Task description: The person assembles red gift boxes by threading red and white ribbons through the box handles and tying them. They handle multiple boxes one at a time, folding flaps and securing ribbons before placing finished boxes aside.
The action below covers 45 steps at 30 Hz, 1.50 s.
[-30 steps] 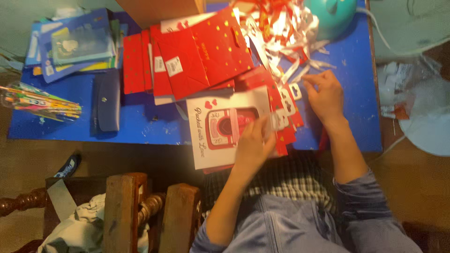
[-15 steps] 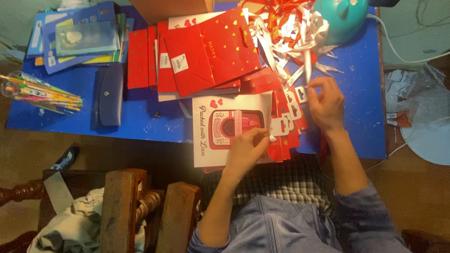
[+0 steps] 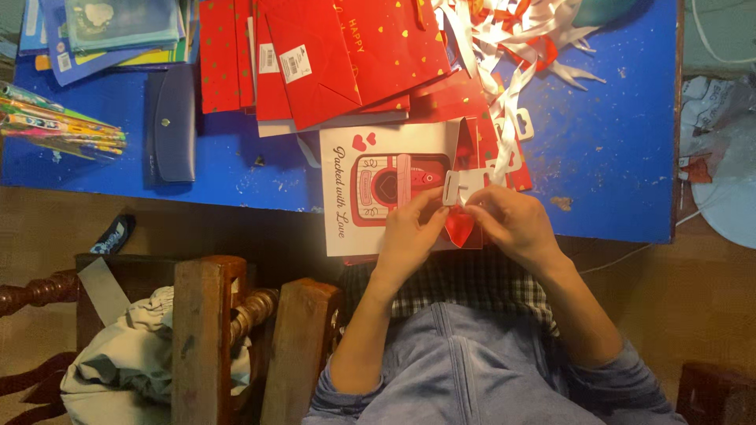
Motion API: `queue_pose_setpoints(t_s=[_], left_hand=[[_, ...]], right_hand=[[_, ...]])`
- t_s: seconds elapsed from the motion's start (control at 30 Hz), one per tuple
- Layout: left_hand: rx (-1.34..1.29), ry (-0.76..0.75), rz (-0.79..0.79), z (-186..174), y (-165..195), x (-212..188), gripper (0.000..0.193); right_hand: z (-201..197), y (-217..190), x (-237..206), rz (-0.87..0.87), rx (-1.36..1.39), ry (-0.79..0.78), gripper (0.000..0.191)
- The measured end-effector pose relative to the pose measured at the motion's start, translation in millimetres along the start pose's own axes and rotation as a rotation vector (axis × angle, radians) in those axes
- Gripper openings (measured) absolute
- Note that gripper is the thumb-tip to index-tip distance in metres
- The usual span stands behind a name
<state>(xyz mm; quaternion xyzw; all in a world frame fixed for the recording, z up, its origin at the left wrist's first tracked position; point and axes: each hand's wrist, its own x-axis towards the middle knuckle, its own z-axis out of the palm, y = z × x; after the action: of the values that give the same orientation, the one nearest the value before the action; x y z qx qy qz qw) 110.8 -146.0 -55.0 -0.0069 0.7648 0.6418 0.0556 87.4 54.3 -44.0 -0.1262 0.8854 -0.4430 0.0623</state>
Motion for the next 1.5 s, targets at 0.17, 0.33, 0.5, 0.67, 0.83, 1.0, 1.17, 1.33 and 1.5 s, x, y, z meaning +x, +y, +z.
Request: queue_pose_setpoints(t_s=[0.17,0.33,0.5,0.67,0.83,1.0,1.17,1.33,1.5], left_hand=[[0.023,0.008,-0.013,-1.1,-0.5,2.2,0.037],[-0.017,-0.026,-0.072,-1.6,6.9,0.7,0.037],[0.032,-0.001,-0.057,2.4,14.2,-0.1,0.037],[0.119,0.006,0.015,-0.4,15.9,-0.8,0.035],[0.033,-0.029,-0.089,-1.2,14.2,-0.4,0.030],[0.068,-0.002,0.047,6.7,9.2,-0.7,0.020],[-0.042,0.054,-0.110,15.9,-2.1,0.2,0.015],[-0.383,0.131,-0.045,10.6,-8.1,2.8,0.016],[-0.281,0.009,-0.058,6.3,0.5,2.9,0.049]], right_hand=[[-1.8,1.1,0.4,0.066,-0.019,-0.065,0.013],[-1.5,2.4,0.9,-0.032,-0.033,-0.059,0.014],[-0.7,2.5,1.3,0.031,-0.007,-0.065,0.014],[1.9,3.3,0.9,0.051,0.010,-0.029,0.013],[5.4,10.4,-0.3,0.098,0.029,-0.021,0.013],[12.4,14.7,-2.7,0.083,0.018,0.039,0.014],[8.4,13.9,-4.1,0.071,0.135,0.009,0.016],[4.3,13.4,-4.7,0.036,0.301,-0.015,0.022],[4.9,15.0,-4.5,0.062,0.154,-0.037,0.019]])
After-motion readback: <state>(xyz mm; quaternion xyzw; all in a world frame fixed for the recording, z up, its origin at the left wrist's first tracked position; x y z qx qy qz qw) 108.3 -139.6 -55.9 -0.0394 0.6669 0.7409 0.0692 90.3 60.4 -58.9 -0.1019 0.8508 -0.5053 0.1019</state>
